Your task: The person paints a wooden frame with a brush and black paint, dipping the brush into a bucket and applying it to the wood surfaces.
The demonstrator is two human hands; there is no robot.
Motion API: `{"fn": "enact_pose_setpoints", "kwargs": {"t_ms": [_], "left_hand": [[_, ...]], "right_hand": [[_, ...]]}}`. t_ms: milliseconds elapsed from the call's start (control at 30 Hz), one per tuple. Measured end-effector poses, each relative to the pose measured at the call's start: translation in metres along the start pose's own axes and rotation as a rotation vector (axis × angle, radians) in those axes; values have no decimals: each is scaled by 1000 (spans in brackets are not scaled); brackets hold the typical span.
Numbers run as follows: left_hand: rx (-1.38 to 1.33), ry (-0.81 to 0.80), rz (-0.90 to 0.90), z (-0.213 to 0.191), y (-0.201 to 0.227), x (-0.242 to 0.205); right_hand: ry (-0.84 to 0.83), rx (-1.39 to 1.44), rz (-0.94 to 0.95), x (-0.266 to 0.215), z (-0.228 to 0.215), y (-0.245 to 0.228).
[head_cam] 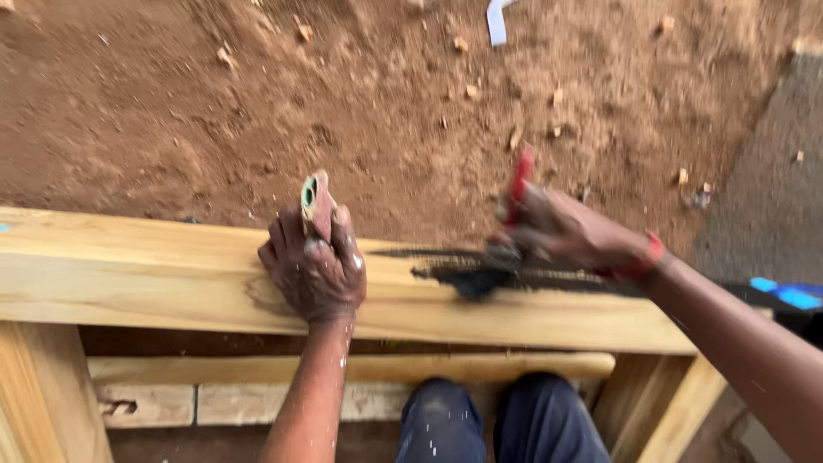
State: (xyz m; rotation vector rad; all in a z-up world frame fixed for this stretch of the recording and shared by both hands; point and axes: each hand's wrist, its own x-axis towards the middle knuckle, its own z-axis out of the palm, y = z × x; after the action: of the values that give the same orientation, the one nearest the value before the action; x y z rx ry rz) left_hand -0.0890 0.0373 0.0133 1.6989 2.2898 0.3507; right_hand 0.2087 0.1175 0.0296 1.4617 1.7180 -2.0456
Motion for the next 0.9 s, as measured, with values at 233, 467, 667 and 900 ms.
{"fn": "enact_pose_setpoints", "kwargs": {"t_ms": [233,467,667,900], "left_hand": [[18,35,30,4,-3,1],[36,21,11,6,-6,2],[26,20,12,5,-5,1],[30,21,28,0,-4,2]], "right_hand": [[-86,-104,130,-36,-36,61],[-116,-192,300,-66,-60,114],[-194,-506,486,-107,-113,150],[-56,-103,195,-36,-17,55]]}}
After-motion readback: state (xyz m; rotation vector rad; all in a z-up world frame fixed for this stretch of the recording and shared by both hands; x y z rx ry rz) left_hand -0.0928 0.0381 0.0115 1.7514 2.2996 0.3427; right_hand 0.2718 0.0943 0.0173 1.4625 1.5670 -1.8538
